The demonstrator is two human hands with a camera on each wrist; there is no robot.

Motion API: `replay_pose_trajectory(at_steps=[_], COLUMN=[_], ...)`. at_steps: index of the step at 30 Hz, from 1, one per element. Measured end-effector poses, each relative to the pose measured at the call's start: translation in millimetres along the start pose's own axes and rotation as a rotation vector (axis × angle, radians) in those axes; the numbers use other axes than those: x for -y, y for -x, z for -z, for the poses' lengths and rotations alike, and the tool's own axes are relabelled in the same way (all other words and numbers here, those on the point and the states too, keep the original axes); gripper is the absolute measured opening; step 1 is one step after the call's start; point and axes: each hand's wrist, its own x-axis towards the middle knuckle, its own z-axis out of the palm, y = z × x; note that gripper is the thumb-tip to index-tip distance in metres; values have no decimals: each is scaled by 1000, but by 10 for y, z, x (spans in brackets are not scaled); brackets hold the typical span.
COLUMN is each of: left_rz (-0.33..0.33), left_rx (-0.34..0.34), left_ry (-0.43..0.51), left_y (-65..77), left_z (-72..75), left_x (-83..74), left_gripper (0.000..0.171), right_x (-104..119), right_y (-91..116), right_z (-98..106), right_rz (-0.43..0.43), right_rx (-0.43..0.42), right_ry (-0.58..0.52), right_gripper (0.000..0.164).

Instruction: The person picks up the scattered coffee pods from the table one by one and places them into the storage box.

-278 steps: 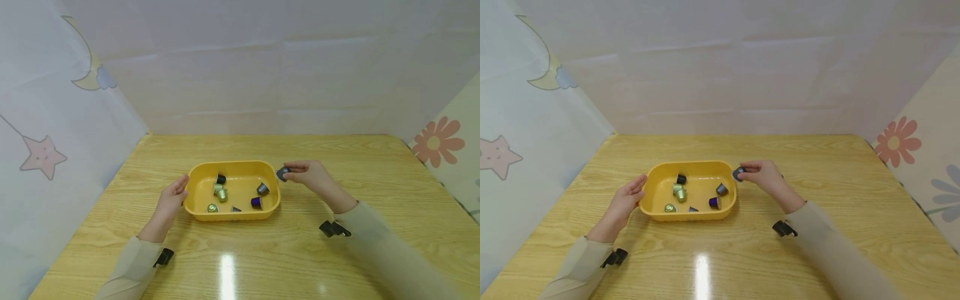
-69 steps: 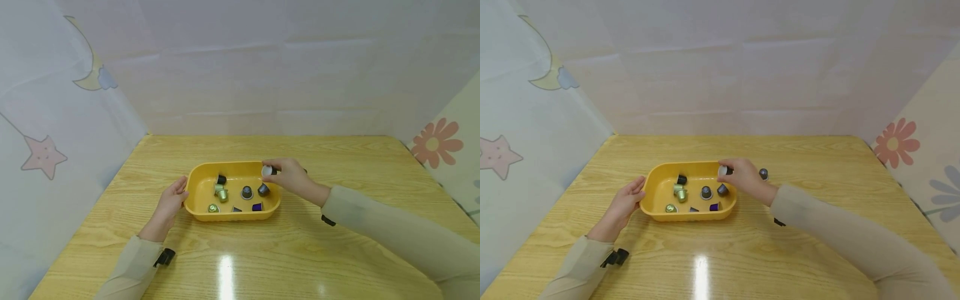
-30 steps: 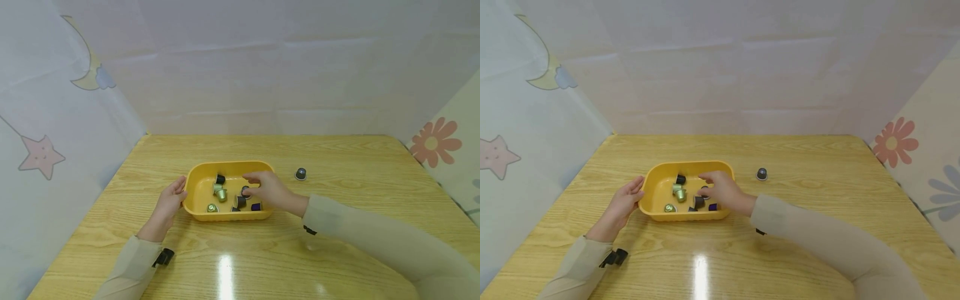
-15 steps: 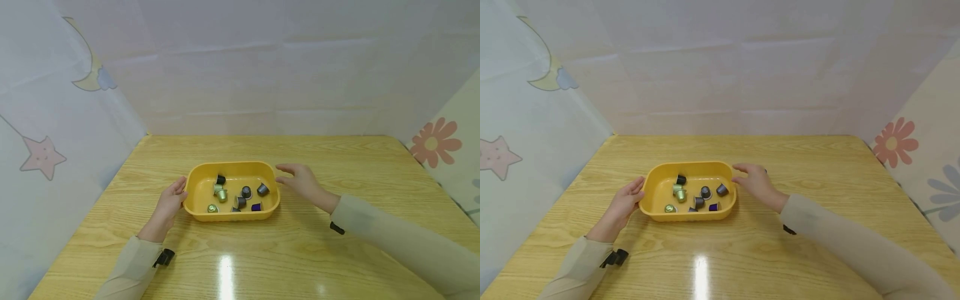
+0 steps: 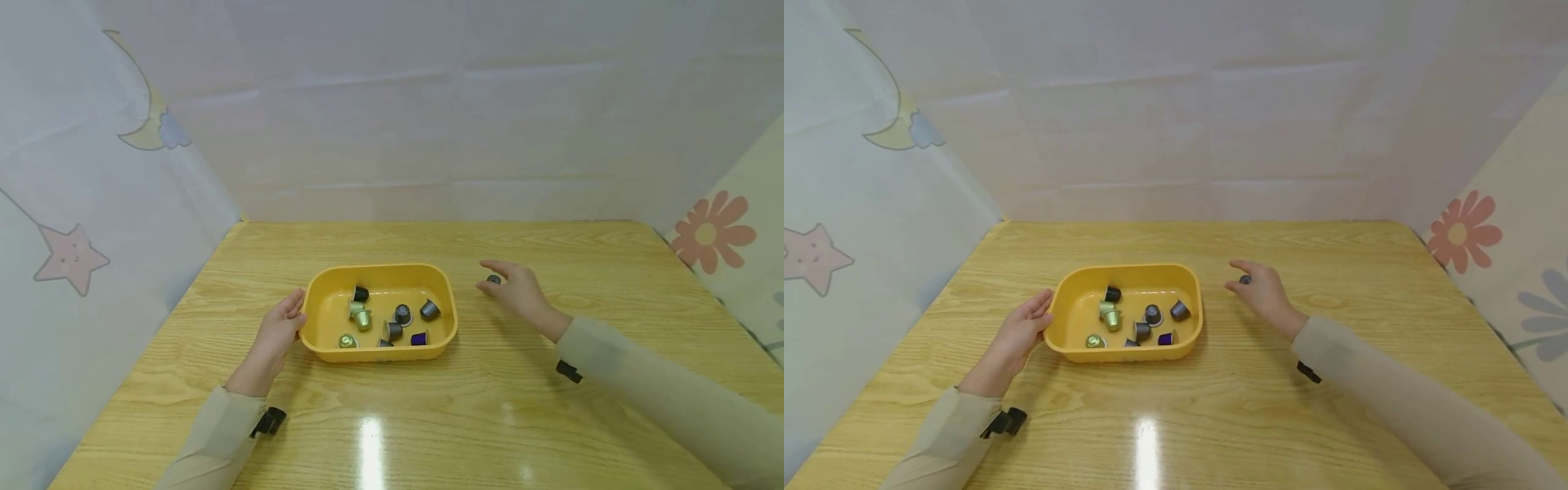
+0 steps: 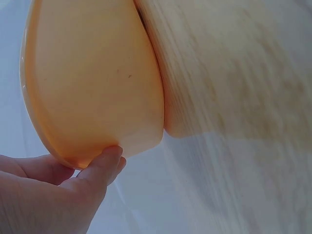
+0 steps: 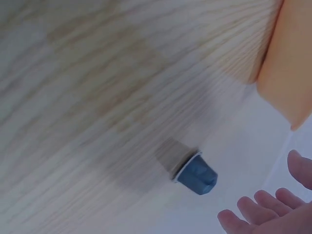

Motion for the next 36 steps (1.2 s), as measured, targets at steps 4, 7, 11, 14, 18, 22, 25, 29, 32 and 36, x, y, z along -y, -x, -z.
replay_pose_trajectory(at_steps=[4,7,11,14,18,22,25,29,32,36], left_rz=[4,9,10,9,5,0,0,1,1,0], left_rx=[-6,-10,-11,-10,-9,-6,-7,-12,-13,-10], left_ry=[0,3,5,6,7,7,5,4,6,10], left_y=[-8,-11,-12,-10,-13,-15,-13,-16,-17,-13], left_z=[-1,-2,-2,0,1,3,3,-1,-4,-5], left_x=[-1,-4,-1,3,9,11,9,10,10,8], left_gripper=[56,56,56,56,56,56,56,55,55,55], right_x=[-82,-140,-199,-230,-267,-306,-340,-375,-391,-402], right_y=[-40,-71,-106,-131,-168,-214,-256,-301,-317,-338], right_z=[1,-8,-16,-20,-25,-29,-31,-27,-24,-28], right_rz=[-24,-45,-62,-68,-85,-99,-118,-147,-151,-144], right_rx=[23,44,68,88,109,117,123,127,126,122], right_ry=[-20,-27,2,29,42,39,35,24,18,27], right_gripper=[53,55,59,62,64,62,59,57,54,47])
